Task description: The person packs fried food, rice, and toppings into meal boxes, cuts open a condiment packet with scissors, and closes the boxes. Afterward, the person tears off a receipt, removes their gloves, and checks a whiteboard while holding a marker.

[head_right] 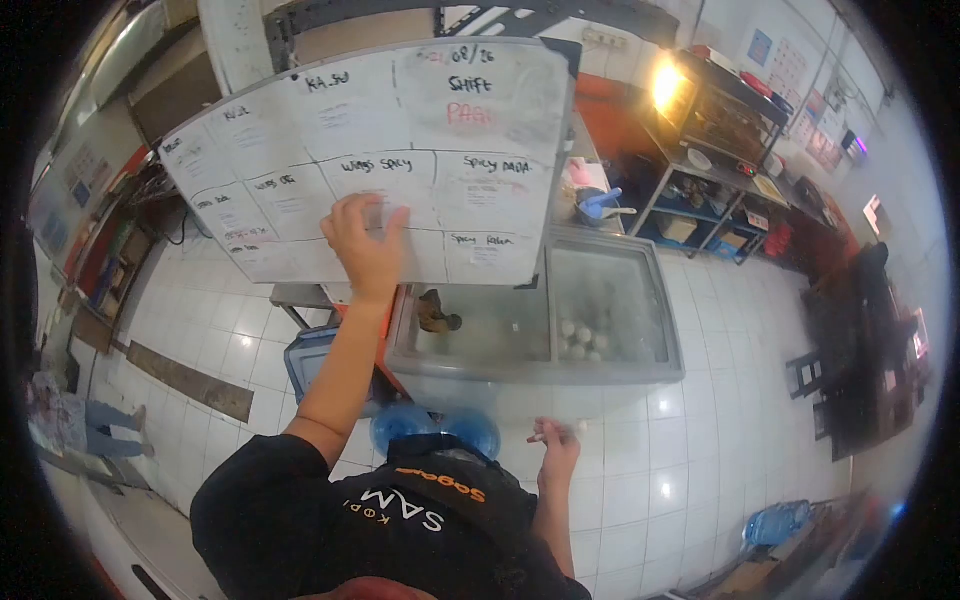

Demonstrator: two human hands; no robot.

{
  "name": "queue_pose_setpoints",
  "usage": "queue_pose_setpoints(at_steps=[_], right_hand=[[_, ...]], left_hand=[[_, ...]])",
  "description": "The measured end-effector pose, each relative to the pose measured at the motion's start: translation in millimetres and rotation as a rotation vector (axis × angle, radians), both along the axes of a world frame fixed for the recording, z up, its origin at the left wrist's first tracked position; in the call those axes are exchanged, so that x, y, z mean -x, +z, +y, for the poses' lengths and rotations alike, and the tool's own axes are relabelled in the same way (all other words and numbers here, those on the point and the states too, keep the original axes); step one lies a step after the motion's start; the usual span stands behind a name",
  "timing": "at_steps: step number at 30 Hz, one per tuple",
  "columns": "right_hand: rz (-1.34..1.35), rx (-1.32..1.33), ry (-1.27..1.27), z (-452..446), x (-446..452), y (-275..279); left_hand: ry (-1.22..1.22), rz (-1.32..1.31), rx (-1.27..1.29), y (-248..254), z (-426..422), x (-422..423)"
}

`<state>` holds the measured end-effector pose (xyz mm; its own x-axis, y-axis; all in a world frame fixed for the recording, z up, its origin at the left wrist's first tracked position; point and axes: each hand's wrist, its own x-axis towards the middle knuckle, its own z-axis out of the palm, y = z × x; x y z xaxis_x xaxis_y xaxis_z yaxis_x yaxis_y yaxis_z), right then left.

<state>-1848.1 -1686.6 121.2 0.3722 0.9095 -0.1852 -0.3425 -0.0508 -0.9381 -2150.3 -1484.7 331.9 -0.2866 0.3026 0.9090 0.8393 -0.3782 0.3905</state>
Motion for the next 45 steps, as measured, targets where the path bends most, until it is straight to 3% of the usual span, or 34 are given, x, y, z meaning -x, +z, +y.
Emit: queue_pose_setpoints(at_steps=[6,8,12,13,15,16,18,22,25,30,42,45], right_hand=[[0.008,0.029,0.051,0,-6,-3],[-0.01,0.018,0.013,0,-1,-1],[-0.094,-0.006,-0.039,1,1,-4],[-0.092,0.002,-0.042,0,0,0],[-0.136,0.125,0.116,-1,-4,11],[-0.138,0.134,0.118,-1,-3,9],[-0.062,0.132,0.121,0,3,5],[0.104,0.122,0.147,-2,8,9],[0.177,0.05,0.185,-1,12,12],[0.228,0.056,0.248,1,11,9],[0.246,0.169,0.304,-3,20,14],[0.203,0.116,0.328,-2,20,8]], left_hand=[[0.052,-0.047,0.097,3,-11,-8],[-0.13,-0.029,0.031,-13,-24,-17],[-0.719,0.033,0.491,-87,-78,-62],[-0.847,0.17,0.656,-109,-93,-73],[-1.117,0.194,1.034,-163,-124,-89],[-1.119,0.186,1.041,-184,-132,-94],[-1.386,-0.057,1.283,-212,-140,-101],[-1.357,-0.186,1.349,-210,-135,-91],[-1.317,-0.063,1.33,-190,-136,-86],[-1.273,0.069,1.014,-196,-145,-88],[-0.894,0.501,0.696,-193,-164,-94],[-0.975,0.342,0.75,-195,-167,-92]])
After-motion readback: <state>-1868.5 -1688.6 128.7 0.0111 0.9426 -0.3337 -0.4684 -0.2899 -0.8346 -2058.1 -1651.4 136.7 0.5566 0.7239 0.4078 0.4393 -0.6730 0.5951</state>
